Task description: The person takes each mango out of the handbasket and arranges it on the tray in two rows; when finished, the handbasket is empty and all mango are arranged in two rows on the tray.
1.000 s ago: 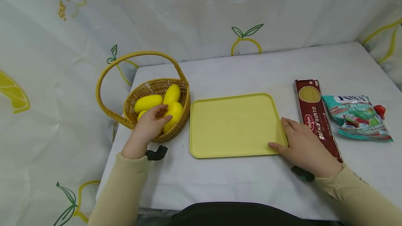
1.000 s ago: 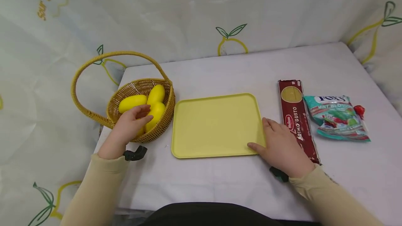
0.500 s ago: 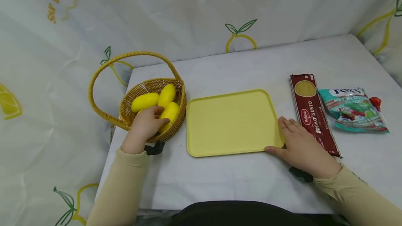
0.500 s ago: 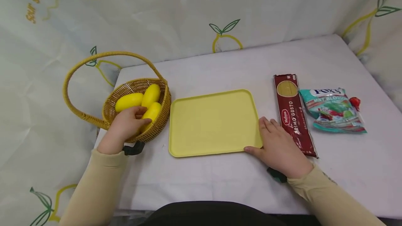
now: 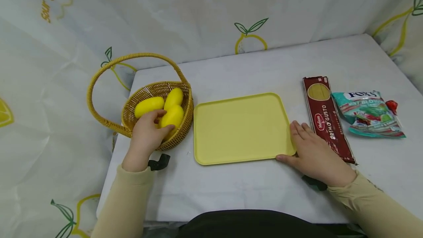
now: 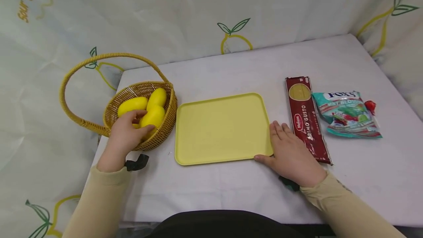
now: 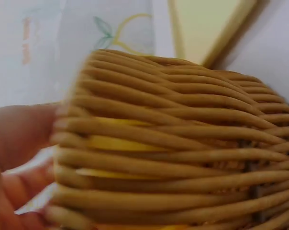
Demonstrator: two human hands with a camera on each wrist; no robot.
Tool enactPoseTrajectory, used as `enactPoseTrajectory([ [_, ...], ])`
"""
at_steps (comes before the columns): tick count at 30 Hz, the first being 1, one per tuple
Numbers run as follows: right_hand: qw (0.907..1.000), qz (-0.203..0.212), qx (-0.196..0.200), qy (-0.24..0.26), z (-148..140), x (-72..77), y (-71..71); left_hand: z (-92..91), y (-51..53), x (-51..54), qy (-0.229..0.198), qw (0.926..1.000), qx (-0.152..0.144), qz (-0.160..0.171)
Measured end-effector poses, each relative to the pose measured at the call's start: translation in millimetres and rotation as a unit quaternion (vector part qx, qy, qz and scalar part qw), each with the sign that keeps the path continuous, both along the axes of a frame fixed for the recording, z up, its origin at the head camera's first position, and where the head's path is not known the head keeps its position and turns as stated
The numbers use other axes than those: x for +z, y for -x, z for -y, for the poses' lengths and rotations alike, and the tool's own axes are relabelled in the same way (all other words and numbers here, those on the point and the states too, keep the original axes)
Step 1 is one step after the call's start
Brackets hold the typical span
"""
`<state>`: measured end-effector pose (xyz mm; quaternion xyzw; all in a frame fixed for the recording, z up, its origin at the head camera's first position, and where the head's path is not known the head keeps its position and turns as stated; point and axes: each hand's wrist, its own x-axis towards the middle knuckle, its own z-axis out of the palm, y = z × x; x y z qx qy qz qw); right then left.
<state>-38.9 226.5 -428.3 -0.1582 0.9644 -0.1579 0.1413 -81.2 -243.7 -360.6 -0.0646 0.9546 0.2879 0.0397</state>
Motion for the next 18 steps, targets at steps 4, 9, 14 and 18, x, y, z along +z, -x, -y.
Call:
enactPoseTrajectory([
  [4, 1.0000, 0.005, -0.005, -0.003, 1.3, 1.1, 0.6, -7.4, -10.4, 7.2, -0.067, 0.9936, 0.051, -0.075],
  [9, 0.9999, 0.009, -0.012, -0.001, 0.9, 1.1, 0.4, -30.3, -20.9, 11.6, -0.188, 0.9578, 0.094, -0.196],
  [14, 0.9999, 0.005, -0.012, -0.001, 0.7, 0.1, 0.0, -57.2, -22.9, 7.7, -0.367, 0.8915, 0.079, -0.253],
  [18, 0.9999, 0.003, -0.013, 0.001, 2.1, -0.5, 0.5, -80.9, -20.2, 5.1, -0.468, 0.8544, 0.059, -0.217],
])
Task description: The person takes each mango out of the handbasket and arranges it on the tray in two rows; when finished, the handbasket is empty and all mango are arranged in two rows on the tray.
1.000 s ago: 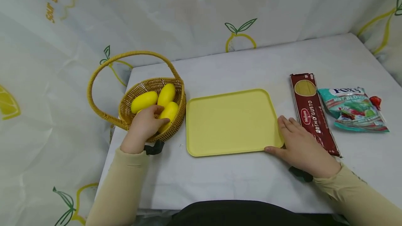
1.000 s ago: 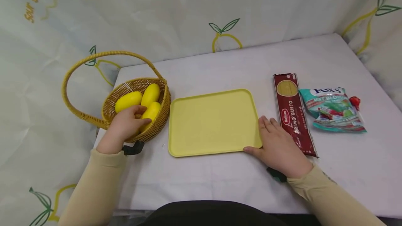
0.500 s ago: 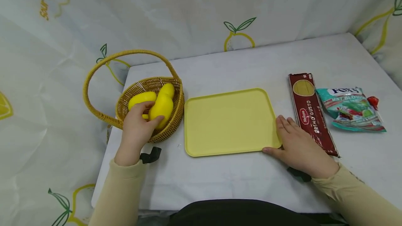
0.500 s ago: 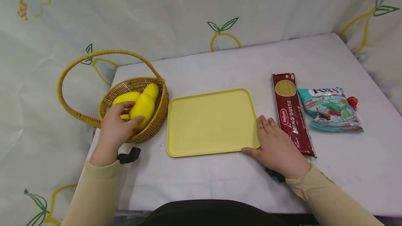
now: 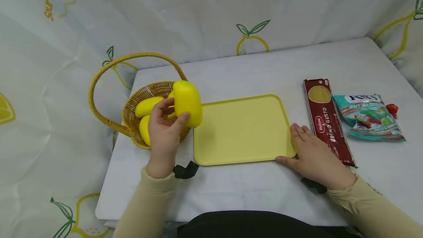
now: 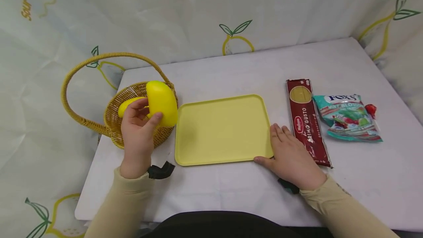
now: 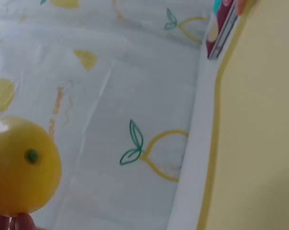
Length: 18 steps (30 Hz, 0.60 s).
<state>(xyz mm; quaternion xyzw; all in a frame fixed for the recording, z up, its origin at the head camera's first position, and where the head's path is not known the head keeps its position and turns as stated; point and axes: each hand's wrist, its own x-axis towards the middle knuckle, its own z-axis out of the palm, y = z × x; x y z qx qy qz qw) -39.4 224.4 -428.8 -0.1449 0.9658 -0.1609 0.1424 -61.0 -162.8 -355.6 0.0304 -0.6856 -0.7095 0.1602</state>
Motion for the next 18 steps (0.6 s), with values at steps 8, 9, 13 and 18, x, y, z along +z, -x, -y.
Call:
enactPoseTrajectory([
  [8, 0.9999, -0.008, -0.007, 0.006, -2.0, 2.3, -2.2, -73.8, 24.7, -14.7, -0.116, 0.9835, -0.101, 0.095],
  [9, 0.9999, -0.007, -0.009, 0.006, -2.0, 2.7, -2.3, -84.1, 30.0, -18.3, -0.122, 0.9800, -0.108, 0.114],
  [13, 0.9999, -0.007, -0.013, 0.005, -1.4, 3.7, -2.8, -121.4, 51.3, -35.2, -0.137, 0.9621, -0.123, 0.201],
  [18, 0.9998, -0.008, -0.015, 0.008, 1.6, 3.2, -2.8, -154.3, 70.7, -54.3, -0.107, 0.9485, -0.125, 0.271],
])
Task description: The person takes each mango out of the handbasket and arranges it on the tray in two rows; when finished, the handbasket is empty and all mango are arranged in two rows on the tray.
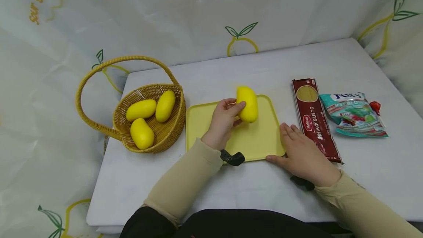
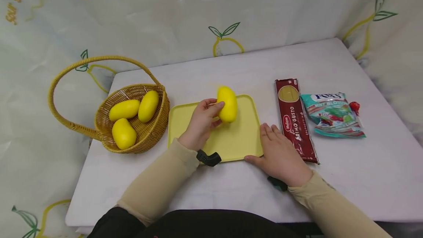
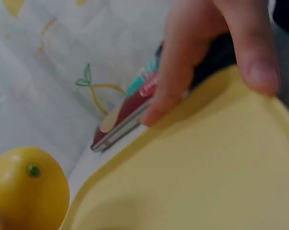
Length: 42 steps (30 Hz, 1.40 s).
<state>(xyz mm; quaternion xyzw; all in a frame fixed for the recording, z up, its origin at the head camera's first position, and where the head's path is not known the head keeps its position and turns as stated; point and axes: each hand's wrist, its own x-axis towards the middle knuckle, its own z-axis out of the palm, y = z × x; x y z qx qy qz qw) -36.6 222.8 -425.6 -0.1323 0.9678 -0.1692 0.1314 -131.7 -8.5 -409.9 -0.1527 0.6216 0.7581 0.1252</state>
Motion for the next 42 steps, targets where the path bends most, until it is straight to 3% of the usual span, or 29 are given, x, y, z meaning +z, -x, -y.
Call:
enactPoseTrajectory([
  [3, 1.0000, 0.001, 0.000, 0.001, 1.8, -0.5, -0.1, -14.3, 7.4, -7.1, 0.063, 0.9980, -0.003, 0.009],
  [7, 1.0000, 0.000, 0.000, 0.000, 2.2, 0.0, -0.9, -29.8, 12.4, -10.0, 0.139, 0.9900, -0.012, 0.016],
  [14, 1.0000, -0.007, 0.004, 0.004, 1.2, 2.6, -1.0, -45.7, 15.9, -9.2, 0.265, 0.9622, -0.064, -0.012],
  [17, 0.9999, -0.008, 0.006, 0.002, 1.8, 3.4, -0.4, -46.5, 16.7, -10.3, 0.288, 0.9541, -0.077, -0.028],
  [26, 1.0000, 0.000, 0.002, -0.004, 2.0, 2.7, -0.5, -30.1, 9.2, -7.9, 0.315, 0.9433, -0.085, -0.062],
  [28, 1.0000, 0.003, -0.001, -0.004, 2.1, 2.4, -0.7, -20.9, 3.1, -2.0, 0.309, 0.9448, -0.083, -0.070],
  [30, 1.0000, 0.008, -0.003, -0.004, 2.6, 2.6, -0.7, -8.8, -4.1, 6.4, 0.277, 0.9544, -0.088, -0.070],
  [33, 1.0000, 0.007, -0.003, -0.005, 2.3, 2.6, -0.7, 11.8, -14.5, 24.5, 0.173, 0.9788, -0.102, -0.043],
  [35, 1.0000, 0.004, -0.001, -0.006, 2.0, 2.4, -0.6, 29.8, -19.8, 38.9, 0.089, 0.9888, -0.118, -0.013],
  [37, 1.0000, 0.000, 0.001, -0.005, 1.4, 1.6, -0.4, 51.7, -23.5, 54.4, 0.025, 0.9912, -0.130, 0.003],
  [39, 1.0000, -0.003, 0.004, -0.005, 1.0, 0.7, -0.1, 78.0, -24.9, 70.2, -0.020, 0.9901, -0.139, -0.001],
  [42, 1.0000, -0.001, 0.005, -0.008, 1.1, -0.6, 0.5, 121.4, -22.1, 89.3, -0.079, 0.9897, -0.118, -0.019],
])
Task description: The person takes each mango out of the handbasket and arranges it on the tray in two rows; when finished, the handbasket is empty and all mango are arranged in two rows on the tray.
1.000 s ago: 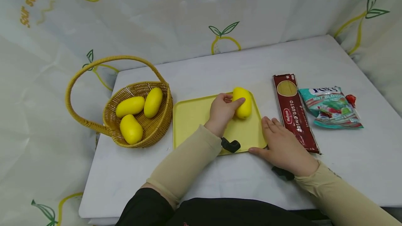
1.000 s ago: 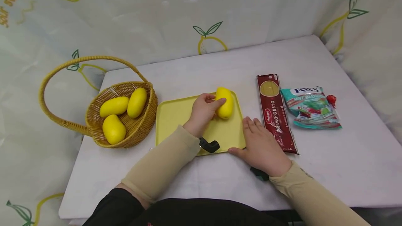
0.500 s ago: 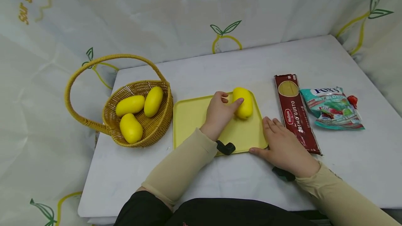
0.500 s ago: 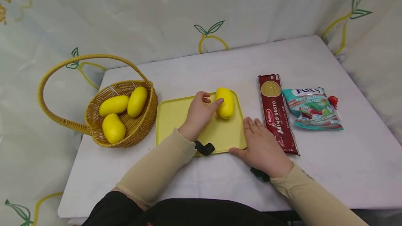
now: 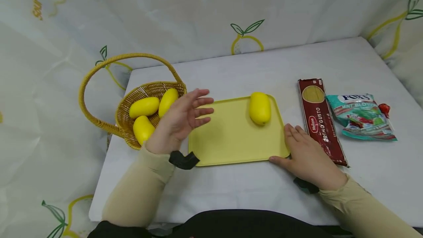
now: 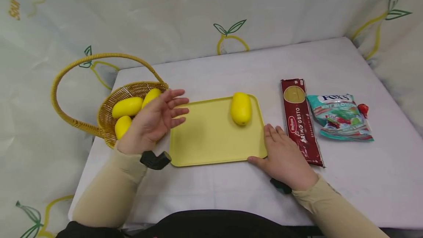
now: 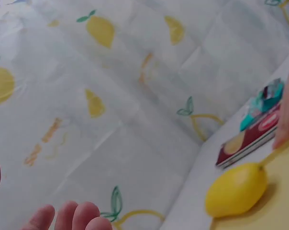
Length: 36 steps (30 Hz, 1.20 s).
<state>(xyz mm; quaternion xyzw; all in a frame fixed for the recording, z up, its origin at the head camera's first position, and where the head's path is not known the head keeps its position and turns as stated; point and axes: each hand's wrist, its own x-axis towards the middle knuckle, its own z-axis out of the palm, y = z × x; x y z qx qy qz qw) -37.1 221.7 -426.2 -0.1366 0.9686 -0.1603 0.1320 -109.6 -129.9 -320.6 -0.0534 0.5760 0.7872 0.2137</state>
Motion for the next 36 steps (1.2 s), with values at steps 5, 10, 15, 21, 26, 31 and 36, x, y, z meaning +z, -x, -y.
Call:
enactPoseTrajectory([
  [5, 1.0000, -0.004, 0.001, -0.001, -0.4, -0.9, -0.1, 67.5, 15.6, 17.9, -0.076, 0.9936, 0.077, 0.032],
  [10, 1.0000, -0.007, 0.004, 0.001, -0.5, -1.2, 0.8, 114.7, 35.1, 12.8, -0.053, 0.9820, 0.144, 0.111],
  [15, 1.0000, -0.002, 0.002, 0.001, -1.0, -1.7, 1.3, 137.6, 46.9, -3.6, -0.046, 0.9746, 0.143, 0.166],
  [21, 1.0000, 0.000, 0.000, 0.001, 0.5, -1.7, 1.8, 151.8, 50.8, -13.4, -0.036, 0.9699, 0.163, 0.178],
  [26, 1.0000, 0.002, -0.003, 0.001, -0.1, -0.7, 1.6, 150.9, 54.4, -14.9, 0.026, 0.9747, 0.142, 0.170],
  [31, 1.0000, 0.004, -0.004, 0.004, -0.7, -0.7, 1.2, 143.6, 57.4, -18.5, 0.085, 0.9782, 0.106, 0.157],
  [36, 1.0000, 0.000, -0.003, 0.004, -1.4, -1.6, 0.9, 131.1, 60.3, -26.7, 0.139, 0.9761, 0.086, 0.143],
])
